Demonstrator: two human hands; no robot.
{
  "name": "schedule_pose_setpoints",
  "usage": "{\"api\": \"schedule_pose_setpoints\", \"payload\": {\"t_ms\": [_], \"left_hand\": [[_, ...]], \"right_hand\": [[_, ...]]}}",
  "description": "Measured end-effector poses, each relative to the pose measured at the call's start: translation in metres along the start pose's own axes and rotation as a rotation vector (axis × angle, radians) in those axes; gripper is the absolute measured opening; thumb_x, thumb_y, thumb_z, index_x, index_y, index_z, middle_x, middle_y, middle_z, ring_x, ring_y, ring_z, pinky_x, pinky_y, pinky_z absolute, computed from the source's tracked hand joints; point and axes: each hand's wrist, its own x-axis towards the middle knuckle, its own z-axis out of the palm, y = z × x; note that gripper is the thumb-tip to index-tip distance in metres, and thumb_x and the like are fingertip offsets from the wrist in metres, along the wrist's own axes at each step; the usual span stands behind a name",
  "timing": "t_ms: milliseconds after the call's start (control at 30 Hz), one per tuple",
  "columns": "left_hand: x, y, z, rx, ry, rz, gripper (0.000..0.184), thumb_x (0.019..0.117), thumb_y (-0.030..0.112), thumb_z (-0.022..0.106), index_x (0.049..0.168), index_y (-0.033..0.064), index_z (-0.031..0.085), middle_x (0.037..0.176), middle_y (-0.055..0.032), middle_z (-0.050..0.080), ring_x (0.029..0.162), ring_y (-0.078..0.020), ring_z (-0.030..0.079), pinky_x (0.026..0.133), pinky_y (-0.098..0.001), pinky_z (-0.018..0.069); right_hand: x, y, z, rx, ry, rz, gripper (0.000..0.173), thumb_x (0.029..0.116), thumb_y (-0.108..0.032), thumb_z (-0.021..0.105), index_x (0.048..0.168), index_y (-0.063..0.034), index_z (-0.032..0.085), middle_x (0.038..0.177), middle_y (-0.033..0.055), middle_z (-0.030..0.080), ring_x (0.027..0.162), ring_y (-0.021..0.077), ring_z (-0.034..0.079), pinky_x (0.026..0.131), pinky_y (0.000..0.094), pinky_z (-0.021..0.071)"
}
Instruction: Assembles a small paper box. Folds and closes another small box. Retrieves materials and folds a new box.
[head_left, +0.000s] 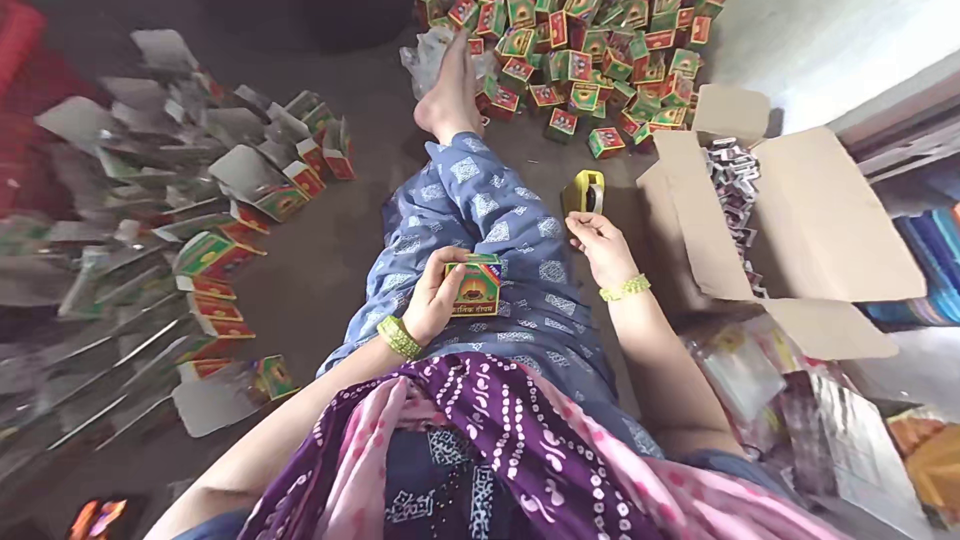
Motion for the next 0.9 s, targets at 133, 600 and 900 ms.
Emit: {"api": "schedule_pose_setpoints", "payload": {"t_ms": [133, 600, 900], "left_hand": [[0.003, 0.0, 0.002, 0.035, -0.006, -0.021, 0.024, 0.1088, 0.016, 0.041, 0.125, 0.0041, 0.055, 0.124, -0.0083, 0.064, 0.106, -0.0158, 0.068, 0.091, -0.0376, 0.0601], [-0.002, 0.003, -0.001, 0.054, -0.044, 0.047, 0.047, 0.0922, 0.022, 0.077, 0.126, 0.0024, 0.051, 0.122, -0.0118, 0.064, 0.1, -0.0189, 0.07, 0.087, -0.0384, 0.0626], [-0.004, 0.013, -0.009, 0.106, -0.108, 0.018, 0.062, 0.0914, 0.025, 0.07, 0.135, -0.0055, 0.04, 0.119, -0.0178, 0.065, 0.104, -0.021, 0.07, 0.091, -0.0418, 0.0607]], "right_hand": [[-0.051, -0.049, 0.058, 0.245, -0.318, -0.084, 0.025, 0.1024, -0.017, 0.057, 0.119, -0.0047, 0.071, 0.135, 0.008, 0.065, 0.116, 0.0203, 0.065, 0.101, 0.0431, 0.0547], [-0.065, -0.043, 0.117, 0.273, -0.296, 0.195, 0.016, 0.0926, -0.017, 0.077, 0.099, -0.0026, 0.076, 0.103, 0.0098, 0.073, 0.097, 0.0174, 0.068, 0.087, 0.0351, 0.0582], [-0.062, -0.031, 0.115, 0.068, -0.455, -0.014, 0.043, 0.0984, -0.03, 0.065, 0.133, -0.0046, 0.064, 0.12, 0.0083, 0.07, 0.109, 0.0158, 0.067, 0.095, 0.0352, 0.0561]]}}
